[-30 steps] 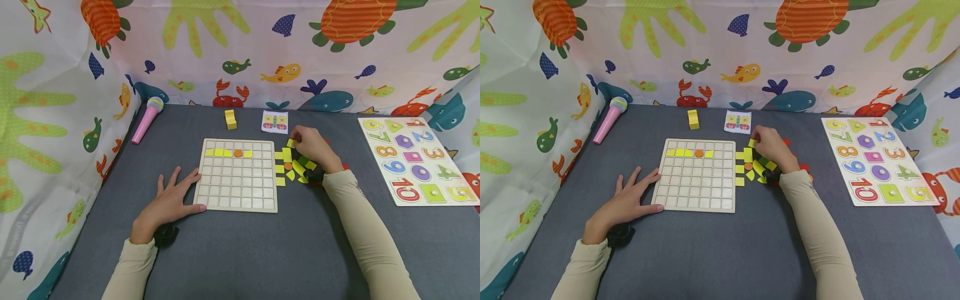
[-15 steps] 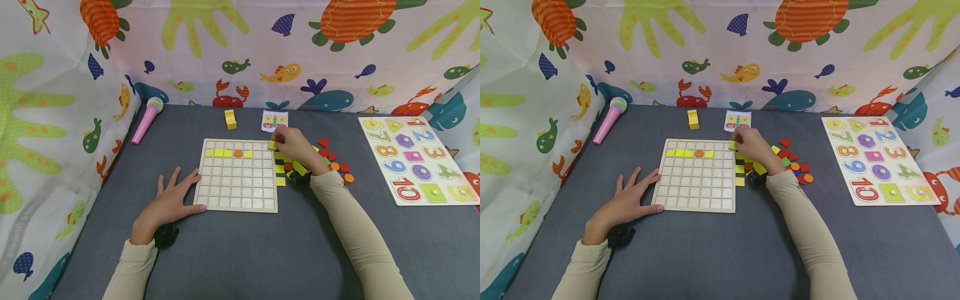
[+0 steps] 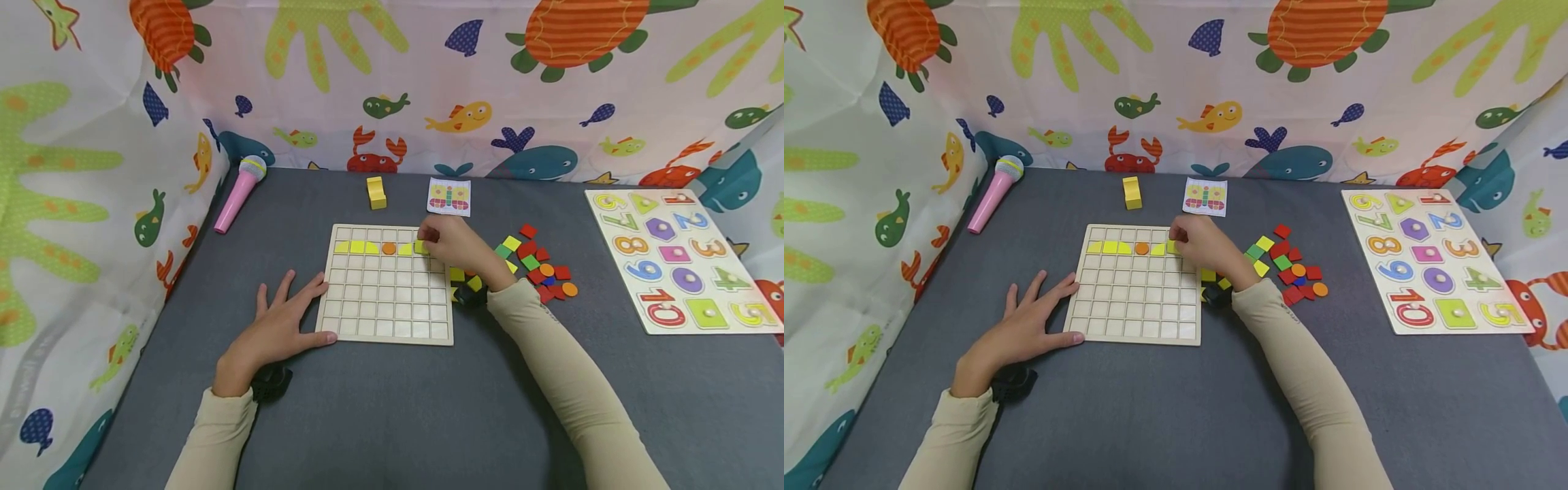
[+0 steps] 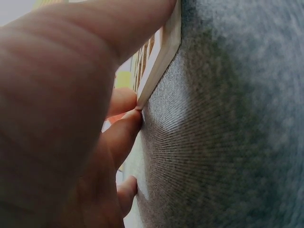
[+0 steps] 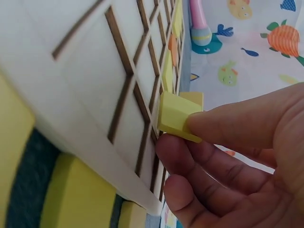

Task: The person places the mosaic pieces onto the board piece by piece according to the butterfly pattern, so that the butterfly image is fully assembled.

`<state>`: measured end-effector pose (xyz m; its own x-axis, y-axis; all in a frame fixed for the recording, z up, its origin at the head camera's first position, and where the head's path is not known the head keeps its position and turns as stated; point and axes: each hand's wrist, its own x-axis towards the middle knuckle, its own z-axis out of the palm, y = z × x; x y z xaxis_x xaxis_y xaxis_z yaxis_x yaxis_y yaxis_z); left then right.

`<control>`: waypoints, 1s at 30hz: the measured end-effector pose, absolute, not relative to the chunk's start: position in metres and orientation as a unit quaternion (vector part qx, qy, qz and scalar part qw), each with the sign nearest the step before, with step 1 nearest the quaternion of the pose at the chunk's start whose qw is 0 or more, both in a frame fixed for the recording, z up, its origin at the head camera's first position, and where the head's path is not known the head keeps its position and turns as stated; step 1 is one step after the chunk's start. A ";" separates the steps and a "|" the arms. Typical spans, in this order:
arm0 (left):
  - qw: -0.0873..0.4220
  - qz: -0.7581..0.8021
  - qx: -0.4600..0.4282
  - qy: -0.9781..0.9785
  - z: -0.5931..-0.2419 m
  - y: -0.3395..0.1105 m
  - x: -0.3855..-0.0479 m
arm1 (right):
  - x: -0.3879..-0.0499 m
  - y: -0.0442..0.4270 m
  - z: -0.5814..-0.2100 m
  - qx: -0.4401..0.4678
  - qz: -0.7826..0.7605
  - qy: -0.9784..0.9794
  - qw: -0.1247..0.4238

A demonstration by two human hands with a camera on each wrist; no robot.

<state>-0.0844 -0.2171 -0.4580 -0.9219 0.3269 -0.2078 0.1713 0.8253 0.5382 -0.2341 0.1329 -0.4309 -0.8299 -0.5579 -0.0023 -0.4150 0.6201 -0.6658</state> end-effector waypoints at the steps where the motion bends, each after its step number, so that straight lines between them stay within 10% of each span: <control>1: 0.148 0.264 0.132 0.944 -0.458 -0.217 -0.085 | -0.234 0.132 -0.431 -0.274 -0.339 0.894 0.105; 30: 0.152 0.268 0.132 0.942 -0.457 -0.217 -0.083 | -0.218 0.177 -0.424 -0.243 -0.331 0.909 0.075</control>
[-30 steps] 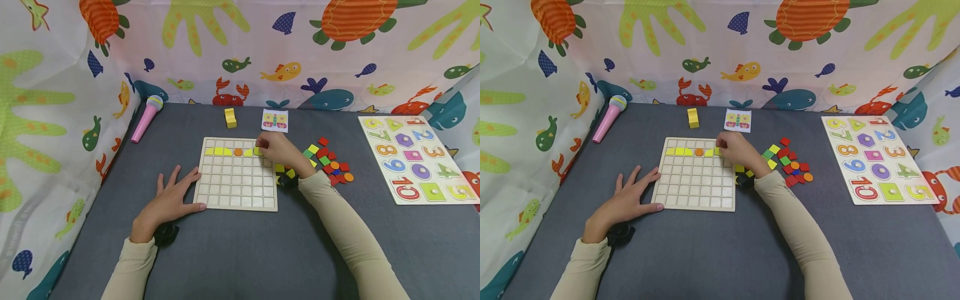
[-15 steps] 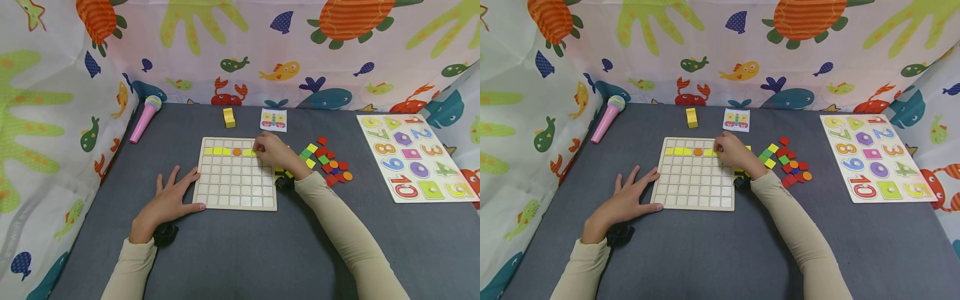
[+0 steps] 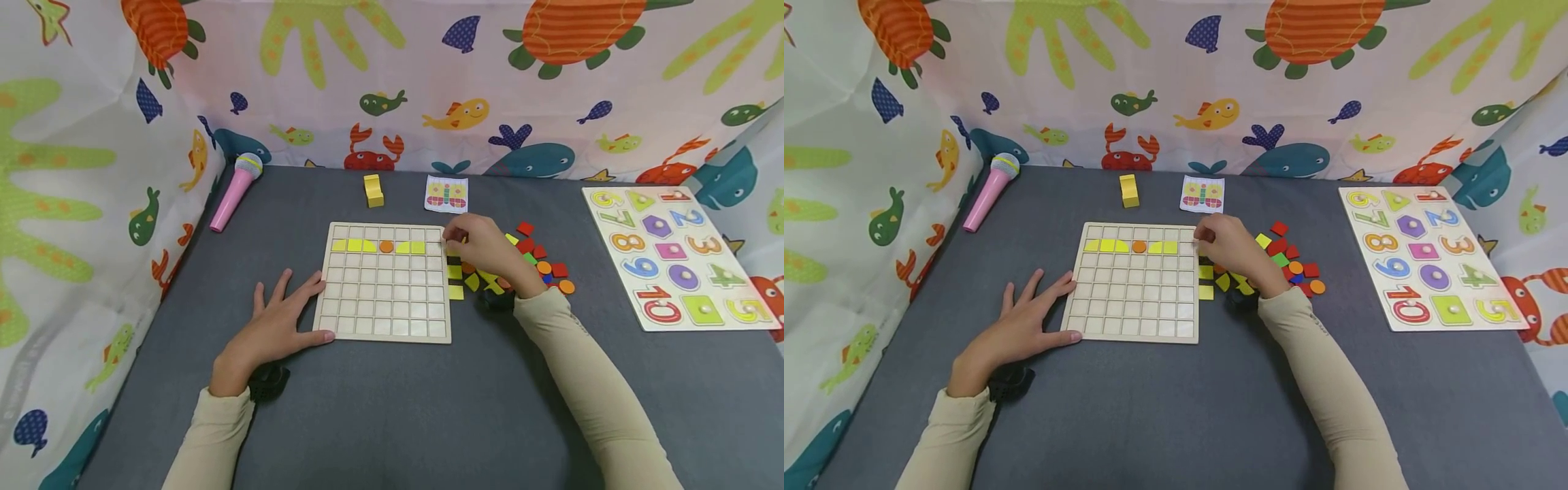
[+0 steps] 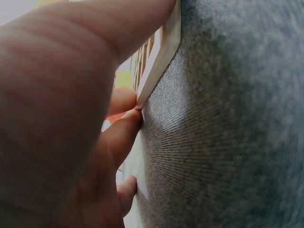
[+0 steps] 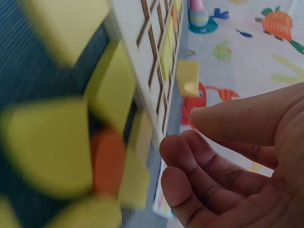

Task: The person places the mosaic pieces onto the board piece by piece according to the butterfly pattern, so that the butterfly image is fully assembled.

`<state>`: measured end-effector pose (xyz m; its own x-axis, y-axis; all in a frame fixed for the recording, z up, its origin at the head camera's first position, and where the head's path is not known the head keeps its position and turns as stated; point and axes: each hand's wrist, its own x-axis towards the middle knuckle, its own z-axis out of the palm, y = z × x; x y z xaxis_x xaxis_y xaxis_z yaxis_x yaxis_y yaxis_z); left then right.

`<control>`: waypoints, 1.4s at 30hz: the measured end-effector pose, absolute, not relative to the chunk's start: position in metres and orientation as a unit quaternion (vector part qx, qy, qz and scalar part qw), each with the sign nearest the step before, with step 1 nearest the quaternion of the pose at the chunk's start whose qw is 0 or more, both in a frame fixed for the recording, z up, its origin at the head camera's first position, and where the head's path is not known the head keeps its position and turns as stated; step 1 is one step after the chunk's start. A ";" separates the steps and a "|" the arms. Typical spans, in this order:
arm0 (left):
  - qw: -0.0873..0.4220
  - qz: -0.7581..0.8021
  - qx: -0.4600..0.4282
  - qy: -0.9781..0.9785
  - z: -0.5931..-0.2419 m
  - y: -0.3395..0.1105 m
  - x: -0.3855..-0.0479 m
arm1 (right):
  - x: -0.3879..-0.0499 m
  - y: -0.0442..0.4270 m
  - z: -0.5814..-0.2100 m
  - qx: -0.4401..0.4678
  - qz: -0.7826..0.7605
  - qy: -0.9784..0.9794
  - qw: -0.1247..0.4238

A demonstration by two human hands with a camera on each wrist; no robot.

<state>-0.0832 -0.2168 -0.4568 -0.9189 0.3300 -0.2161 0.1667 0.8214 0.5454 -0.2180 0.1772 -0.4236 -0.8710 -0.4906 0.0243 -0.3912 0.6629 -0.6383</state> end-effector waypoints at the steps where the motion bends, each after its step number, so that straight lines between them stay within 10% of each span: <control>1: 0.152 0.268 0.132 0.942 -0.457 -0.217 -0.083 | -0.216 0.183 -0.422 -0.238 -0.331 0.910 0.074; 42: 0.154 0.266 0.131 0.943 -0.456 -0.216 -0.084 | -0.200 0.229 -0.423 -0.189 -0.342 0.915 0.101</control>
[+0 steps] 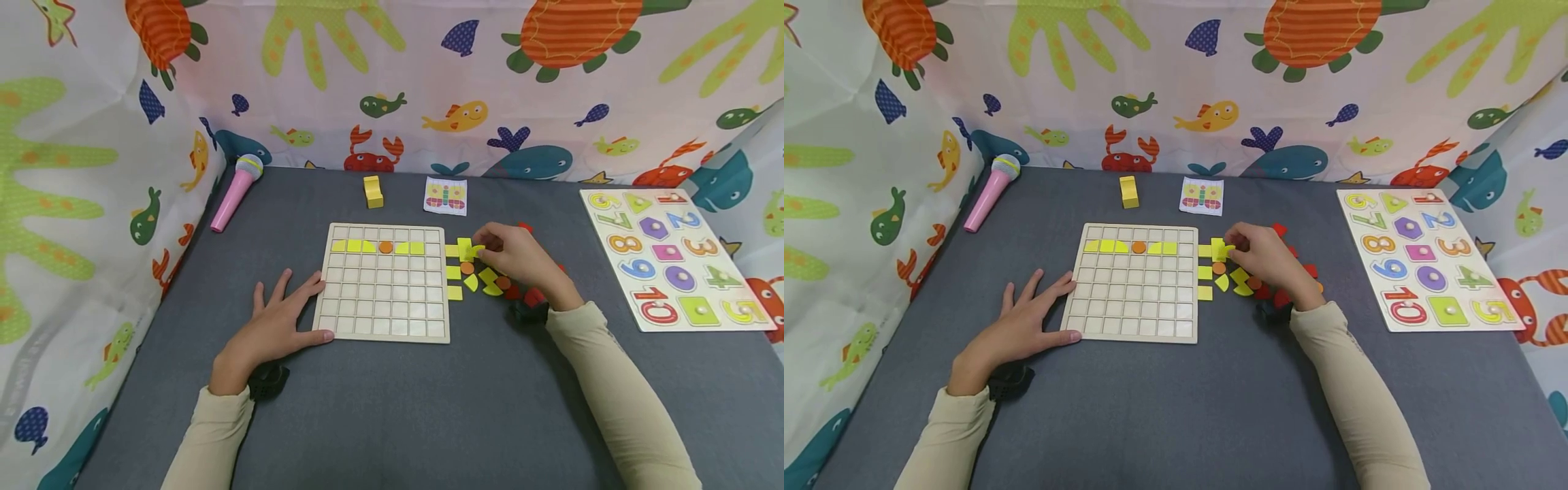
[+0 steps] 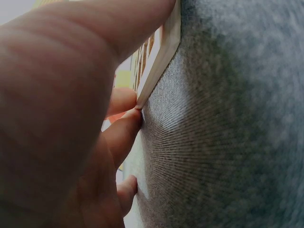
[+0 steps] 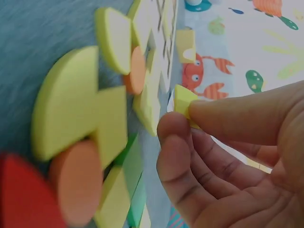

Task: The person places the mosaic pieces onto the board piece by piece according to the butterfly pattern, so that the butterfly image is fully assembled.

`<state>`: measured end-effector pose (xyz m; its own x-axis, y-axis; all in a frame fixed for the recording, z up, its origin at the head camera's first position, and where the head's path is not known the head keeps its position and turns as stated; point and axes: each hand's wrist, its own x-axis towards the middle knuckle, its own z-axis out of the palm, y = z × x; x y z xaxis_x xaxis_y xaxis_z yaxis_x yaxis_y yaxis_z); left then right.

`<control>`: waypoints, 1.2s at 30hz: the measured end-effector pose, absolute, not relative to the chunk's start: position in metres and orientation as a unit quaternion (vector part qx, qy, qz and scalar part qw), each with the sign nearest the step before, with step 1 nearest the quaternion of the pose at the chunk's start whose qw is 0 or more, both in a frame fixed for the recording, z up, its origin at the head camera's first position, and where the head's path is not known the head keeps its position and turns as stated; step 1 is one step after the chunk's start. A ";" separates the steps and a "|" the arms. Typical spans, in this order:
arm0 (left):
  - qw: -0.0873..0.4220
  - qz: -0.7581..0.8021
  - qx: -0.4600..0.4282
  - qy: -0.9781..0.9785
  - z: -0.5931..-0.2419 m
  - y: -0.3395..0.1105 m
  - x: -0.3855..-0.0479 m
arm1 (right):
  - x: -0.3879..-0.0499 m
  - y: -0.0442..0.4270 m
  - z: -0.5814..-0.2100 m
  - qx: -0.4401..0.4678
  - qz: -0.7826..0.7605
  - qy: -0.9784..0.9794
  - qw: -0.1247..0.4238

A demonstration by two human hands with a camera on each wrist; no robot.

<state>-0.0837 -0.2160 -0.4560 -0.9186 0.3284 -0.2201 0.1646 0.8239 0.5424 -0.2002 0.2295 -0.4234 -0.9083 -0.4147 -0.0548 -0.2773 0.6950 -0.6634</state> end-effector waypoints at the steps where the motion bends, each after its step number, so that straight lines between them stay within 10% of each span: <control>1: 0.154 0.266 0.130 0.943 -0.456 -0.216 -0.084 | -0.202 0.228 -0.423 -0.189 -0.348 0.912 0.105; 36: 0.157 0.266 0.126 0.943 -0.457 -0.217 -0.084 | -0.225 0.154 -0.434 -0.210 -0.322 0.919 0.086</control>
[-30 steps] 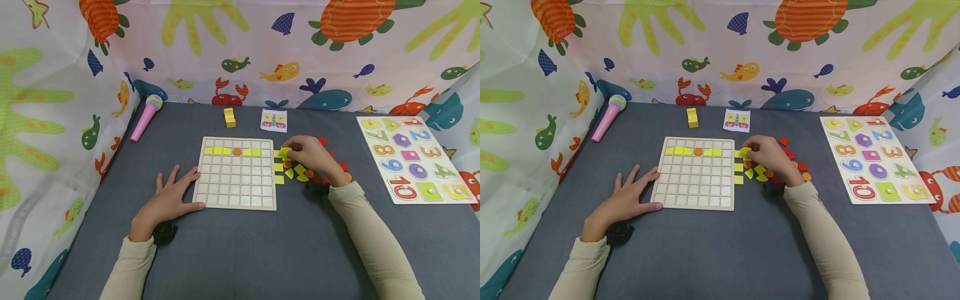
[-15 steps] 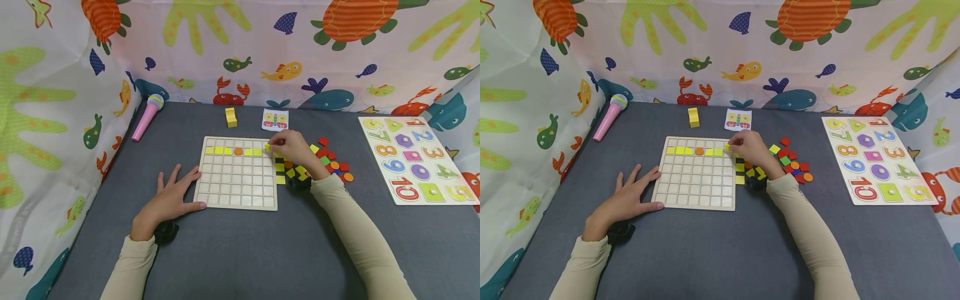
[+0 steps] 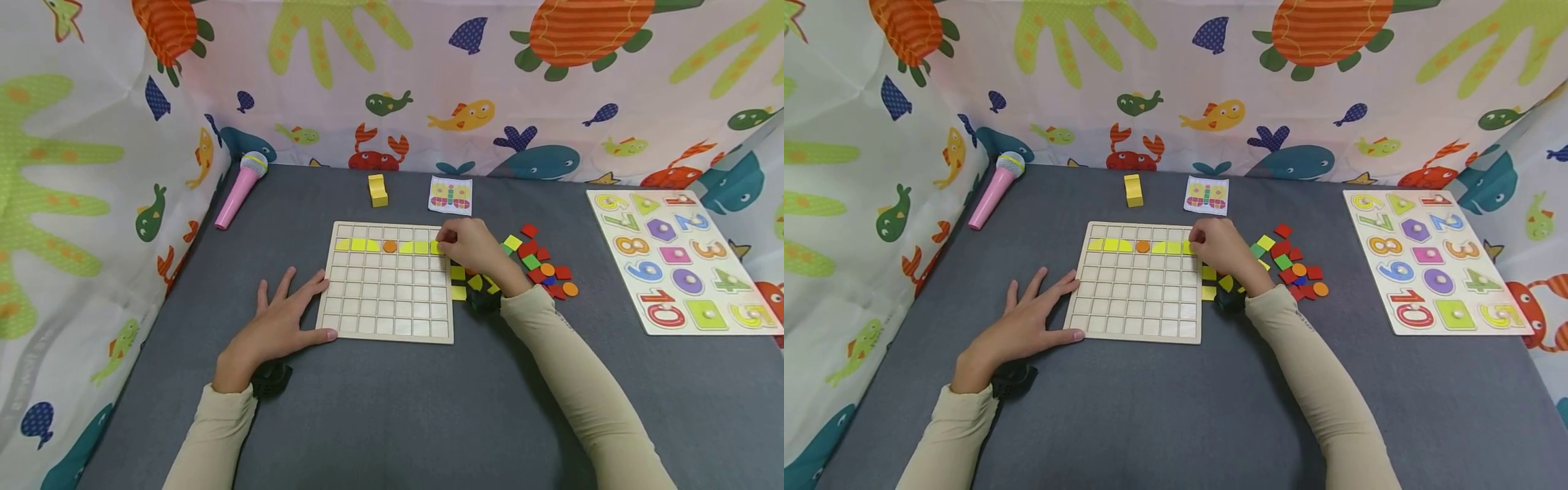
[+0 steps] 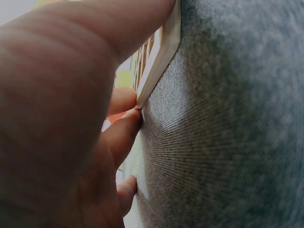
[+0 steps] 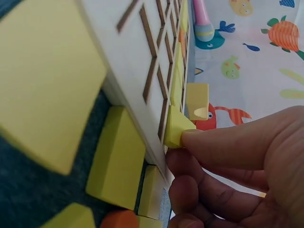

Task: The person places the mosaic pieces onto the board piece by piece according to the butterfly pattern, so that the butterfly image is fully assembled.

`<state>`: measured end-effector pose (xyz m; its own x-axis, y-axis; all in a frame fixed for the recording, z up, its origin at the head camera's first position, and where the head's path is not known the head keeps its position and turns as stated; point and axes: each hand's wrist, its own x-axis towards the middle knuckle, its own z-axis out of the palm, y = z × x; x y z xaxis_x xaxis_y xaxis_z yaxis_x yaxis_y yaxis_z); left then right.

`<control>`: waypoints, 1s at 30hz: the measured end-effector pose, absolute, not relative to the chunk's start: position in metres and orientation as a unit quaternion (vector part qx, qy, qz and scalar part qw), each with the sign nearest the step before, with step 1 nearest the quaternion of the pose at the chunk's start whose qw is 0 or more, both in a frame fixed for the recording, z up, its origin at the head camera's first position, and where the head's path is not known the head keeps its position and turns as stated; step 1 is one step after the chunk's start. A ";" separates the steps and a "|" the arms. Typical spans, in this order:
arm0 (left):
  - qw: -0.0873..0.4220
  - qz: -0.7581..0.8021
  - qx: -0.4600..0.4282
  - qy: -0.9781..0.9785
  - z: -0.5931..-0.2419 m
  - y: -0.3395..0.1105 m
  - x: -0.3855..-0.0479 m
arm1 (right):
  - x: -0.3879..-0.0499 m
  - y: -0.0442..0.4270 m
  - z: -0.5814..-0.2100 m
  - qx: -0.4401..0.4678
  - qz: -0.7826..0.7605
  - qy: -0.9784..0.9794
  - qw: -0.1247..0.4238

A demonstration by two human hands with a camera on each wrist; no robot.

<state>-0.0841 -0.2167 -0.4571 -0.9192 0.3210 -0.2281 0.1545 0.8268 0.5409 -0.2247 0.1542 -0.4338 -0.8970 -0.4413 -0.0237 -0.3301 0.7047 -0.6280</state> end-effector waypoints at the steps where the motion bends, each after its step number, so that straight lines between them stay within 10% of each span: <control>1: 0.156 0.266 0.126 0.943 -0.457 -0.217 -0.084 | -0.224 0.154 -0.434 -0.211 -0.321 0.920 0.083; 30: 0.159 0.266 0.124 0.943 -0.457 -0.217 -0.083 | -0.231 0.191 -0.426 -0.229 -0.337 0.901 0.148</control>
<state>-0.0834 -0.2166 -0.4568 -0.9189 0.3184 -0.2329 0.1496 0.8274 0.5413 -0.2313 0.1911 -0.4259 -0.8509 -0.5132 -0.1124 -0.3133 0.6675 -0.6755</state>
